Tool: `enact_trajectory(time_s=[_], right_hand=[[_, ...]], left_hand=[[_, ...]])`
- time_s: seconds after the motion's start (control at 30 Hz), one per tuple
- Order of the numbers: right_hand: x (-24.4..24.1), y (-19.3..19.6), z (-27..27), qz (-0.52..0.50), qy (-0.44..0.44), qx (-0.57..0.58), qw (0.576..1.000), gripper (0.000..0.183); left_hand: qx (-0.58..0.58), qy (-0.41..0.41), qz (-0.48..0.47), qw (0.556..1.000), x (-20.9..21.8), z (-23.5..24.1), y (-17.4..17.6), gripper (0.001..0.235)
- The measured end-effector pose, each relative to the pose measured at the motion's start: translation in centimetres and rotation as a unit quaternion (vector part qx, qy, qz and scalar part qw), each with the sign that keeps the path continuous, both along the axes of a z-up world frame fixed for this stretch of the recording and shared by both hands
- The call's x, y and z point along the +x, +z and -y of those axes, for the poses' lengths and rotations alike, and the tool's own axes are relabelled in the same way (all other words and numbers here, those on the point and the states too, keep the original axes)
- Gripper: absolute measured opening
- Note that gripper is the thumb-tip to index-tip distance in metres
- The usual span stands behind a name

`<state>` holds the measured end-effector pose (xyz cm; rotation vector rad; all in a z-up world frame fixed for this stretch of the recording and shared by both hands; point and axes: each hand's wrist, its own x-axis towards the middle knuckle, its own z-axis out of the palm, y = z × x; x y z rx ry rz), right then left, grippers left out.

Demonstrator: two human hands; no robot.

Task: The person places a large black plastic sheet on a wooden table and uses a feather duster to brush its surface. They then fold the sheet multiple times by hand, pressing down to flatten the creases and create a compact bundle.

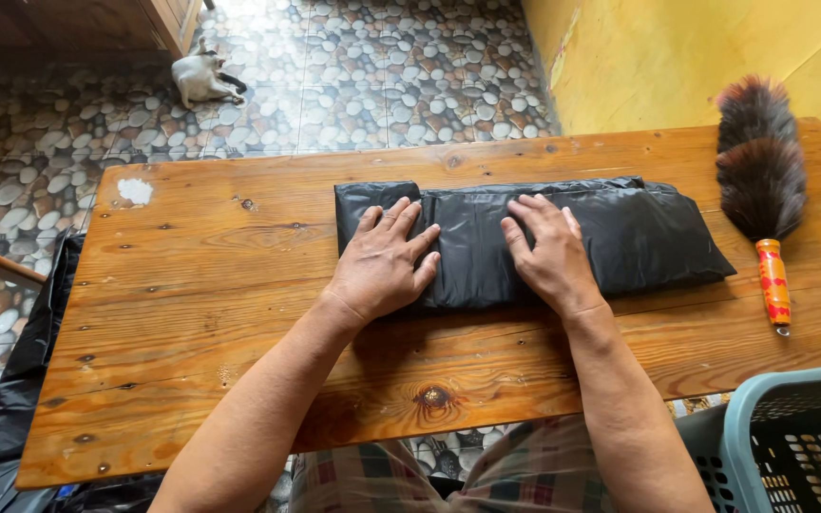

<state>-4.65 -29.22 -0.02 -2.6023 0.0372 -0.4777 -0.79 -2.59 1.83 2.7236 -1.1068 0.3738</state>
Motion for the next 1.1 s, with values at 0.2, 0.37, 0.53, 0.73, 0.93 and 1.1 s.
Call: enact_trajectory(time_s=[0.2,0.37,0.53,0.73,0.93,1.1], right_hand=[[-0.4,1.2,1.7,0.099,0.017,0.056,0.993,0.032],[-3.5,2.4,4.1,0.168,-0.131,0.234,0.949,0.023],[-9.8,-0.2,5.4,0.171,-0.209,0.356,0.895,0.036],[-14.1,0.1,5.8,0.084,-0.167,0.585,0.789,0.045],[-13.4,-0.3,6.3,0.022,-0.146,0.651,0.745,0.032],[-12.7,-1.0,6.5,0.005,-0.139,0.661,0.737,0.029]], left_hand=[[0.020,0.005,-0.013,1.000,0.3,0.2,-0.4,0.053],[0.044,0.009,-0.034,0.998,0.4,0.1,-0.4,0.055],[0.047,0.013,-0.057,0.997,0.4,0.3,-0.1,0.058],[0.056,0.011,-0.068,0.996,0.5,0.3,-0.1,0.059],[0.049,0.012,-0.074,0.996,0.4,0.2,0.0,0.059],[0.043,0.017,-0.068,0.997,0.2,0.1,0.1,0.058]])
